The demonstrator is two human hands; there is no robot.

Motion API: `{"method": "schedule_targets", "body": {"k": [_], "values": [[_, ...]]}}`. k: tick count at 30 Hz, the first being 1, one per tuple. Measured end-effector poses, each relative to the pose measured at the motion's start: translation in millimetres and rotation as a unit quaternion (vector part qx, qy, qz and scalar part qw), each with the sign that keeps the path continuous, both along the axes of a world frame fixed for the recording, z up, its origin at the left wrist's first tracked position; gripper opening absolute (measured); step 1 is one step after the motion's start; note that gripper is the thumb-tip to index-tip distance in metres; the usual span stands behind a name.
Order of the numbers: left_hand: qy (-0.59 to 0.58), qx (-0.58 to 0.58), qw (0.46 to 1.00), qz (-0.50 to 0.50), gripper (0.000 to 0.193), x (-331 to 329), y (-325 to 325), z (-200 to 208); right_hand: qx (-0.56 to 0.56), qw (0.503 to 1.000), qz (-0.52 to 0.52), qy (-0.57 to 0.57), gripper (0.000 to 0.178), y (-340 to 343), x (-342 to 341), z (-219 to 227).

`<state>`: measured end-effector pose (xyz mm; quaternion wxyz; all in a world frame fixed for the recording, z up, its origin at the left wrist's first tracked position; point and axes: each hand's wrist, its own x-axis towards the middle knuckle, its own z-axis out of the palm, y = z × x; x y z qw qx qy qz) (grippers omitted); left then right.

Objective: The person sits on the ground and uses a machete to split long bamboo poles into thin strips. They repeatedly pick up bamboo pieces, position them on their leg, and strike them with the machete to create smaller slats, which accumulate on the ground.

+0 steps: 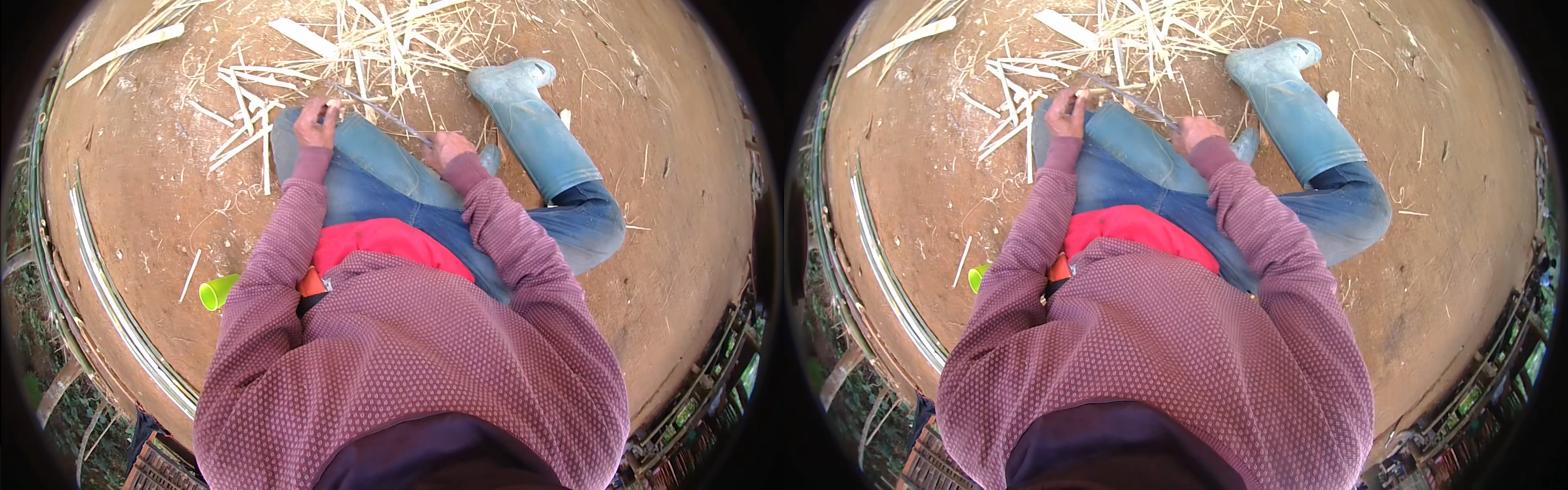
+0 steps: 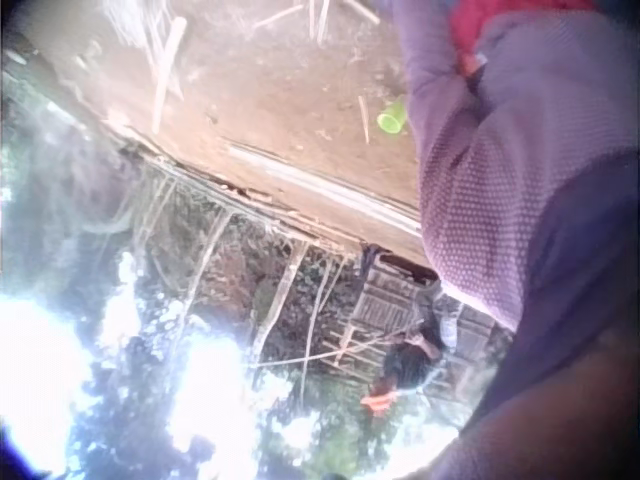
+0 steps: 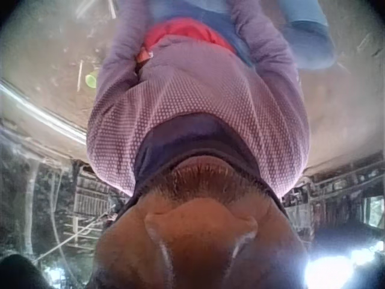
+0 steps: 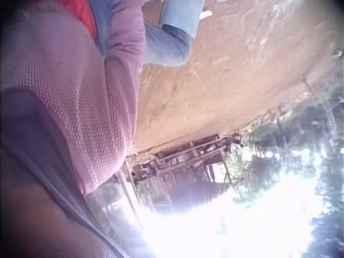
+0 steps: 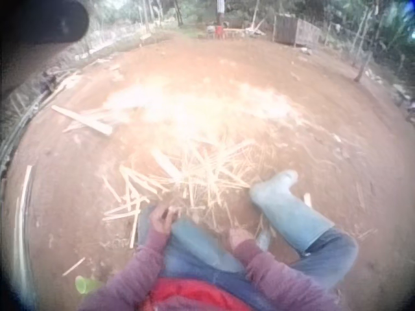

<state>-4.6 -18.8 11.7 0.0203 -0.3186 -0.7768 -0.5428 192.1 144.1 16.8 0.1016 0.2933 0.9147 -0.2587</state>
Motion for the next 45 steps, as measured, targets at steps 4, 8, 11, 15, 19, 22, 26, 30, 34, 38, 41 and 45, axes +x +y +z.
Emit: {"method": "schedule_targets", "body": {"k": [4, 8, 11, 15, 19, 22, 26, 30, 34, 38, 41, 45], "values": [[-0.072, 0.023, 0.997, 0.032, 0.013, -6, -4, -13, -0.023, 0.996, -0.021, -0.085, 0.034, 3, 0, 2], [-0.068, -0.006, 0.996, 0.057, 0.017, -7, 4, -23, 0.011, 0.999, -0.023, -0.040, 0.034, 19, 8, -1], [-0.106, 0.041, 0.992, 0.055, 0.018, -14, -1, -36, -0.022, 0.999, -0.028, 0.000, 0.034, 3, 8, 5], [-0.130, 0.146, 0.980, 0.027, 0.014, -14, -6, -40, 0.003, 0.997, -0.054, -0.054, 0.035, 20, 9, -18], [-0.096, 0.013, 0.990, 0.106, 0.024, -13, -15, -39, 0.023, 1.000, 0.006, -0.011, 0.034, 9, 8, -13], [-0.017, 0.049, 0.998, 0.045, 0.016, -7, 0, -23, 0.038, 0.999, -0.026, -0.022, 0.033, -1, 12, -14], [-0.064, 0.035, 0.994, 0.080, 0.015, -6, -11, -24, 0.070, 0.994, -0.011, -0.078, 0.037, 13, 11, -21], [-0.090, 0.084, 0.989, 0.086, 0.018, -6, -15, -26, 0.096, 0.993, 0.009, -0.075, 0.038, -11, 5, 13], [-0.057, 0.017, 0.994, 0.089, 0.014, -4, -10, -15, 0.069, 0.995, -0.008, -0.073, 0.037, 10, 10, -12], [-0.062, 0.039, 0.994, 0.082, 0.015, -6, -9, -22, 0.104, 0.991, 0.024, -0.075, 0.035, 10, 16, -6], [-0.033, 0.005, 0.997, 0.075, 0.016, -4, -12, -17, 0.106, 0.993, 0.011, -0.056, 0.035, 8, 23, -12], [-0.001, 0.025, 1.000, 0.010, 0.017, 1, -11, -11, 0.033, 0.998, -0.030, -0.044, 0.030, 29, 33, -67]]}}
